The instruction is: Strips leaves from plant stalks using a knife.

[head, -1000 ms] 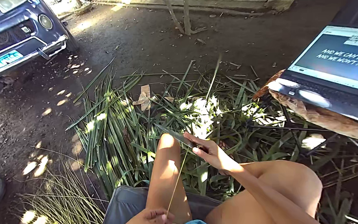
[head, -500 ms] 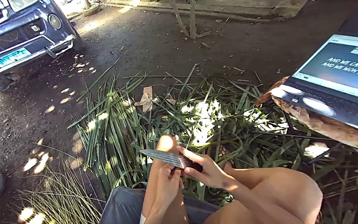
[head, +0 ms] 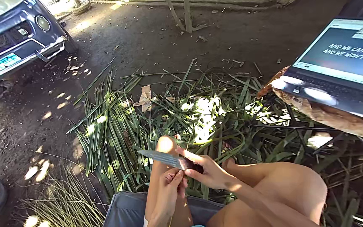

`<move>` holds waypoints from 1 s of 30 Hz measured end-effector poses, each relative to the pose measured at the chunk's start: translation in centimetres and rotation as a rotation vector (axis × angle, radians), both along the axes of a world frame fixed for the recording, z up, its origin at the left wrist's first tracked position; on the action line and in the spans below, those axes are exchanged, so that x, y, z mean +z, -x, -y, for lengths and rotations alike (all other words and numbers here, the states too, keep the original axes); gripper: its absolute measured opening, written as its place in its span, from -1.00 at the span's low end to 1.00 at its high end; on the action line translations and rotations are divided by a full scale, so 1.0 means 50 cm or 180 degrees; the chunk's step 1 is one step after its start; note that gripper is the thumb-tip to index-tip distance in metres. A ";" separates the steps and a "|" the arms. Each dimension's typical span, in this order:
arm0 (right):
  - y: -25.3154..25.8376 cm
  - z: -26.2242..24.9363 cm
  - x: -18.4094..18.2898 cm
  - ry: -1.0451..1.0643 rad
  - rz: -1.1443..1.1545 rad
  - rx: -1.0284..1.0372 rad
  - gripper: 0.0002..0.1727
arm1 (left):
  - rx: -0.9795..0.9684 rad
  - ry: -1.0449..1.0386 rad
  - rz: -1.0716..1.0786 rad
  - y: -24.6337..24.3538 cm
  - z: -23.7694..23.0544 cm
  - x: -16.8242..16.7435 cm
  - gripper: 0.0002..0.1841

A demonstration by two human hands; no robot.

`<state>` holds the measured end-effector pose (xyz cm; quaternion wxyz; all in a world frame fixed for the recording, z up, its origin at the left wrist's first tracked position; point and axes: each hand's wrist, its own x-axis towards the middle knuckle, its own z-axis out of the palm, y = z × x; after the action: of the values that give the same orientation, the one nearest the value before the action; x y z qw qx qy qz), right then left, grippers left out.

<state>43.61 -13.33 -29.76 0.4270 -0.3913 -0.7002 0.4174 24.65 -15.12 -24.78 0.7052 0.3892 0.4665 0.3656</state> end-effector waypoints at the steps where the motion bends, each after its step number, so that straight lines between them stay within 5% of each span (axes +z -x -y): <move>1: 0.004 0.001 -0.002 -0.0019 -0.0007 0.0059 -0.20 | 0.0059 0.0134 0.0026 -0.004 -0.002 0.005 -0.72; 30: -0.076 -0.040 0.057 0.0427 -0.0502 -0.0871 -0.37 | -0.0806 0.0389 0.0756 0.042 0.024 0.019 -0.72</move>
<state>47.40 -11.34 -26.91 0.5064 -0.4766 -0.5753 0.4306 22.53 -16.32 -23.82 0.8181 0.3553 0.3485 0.2883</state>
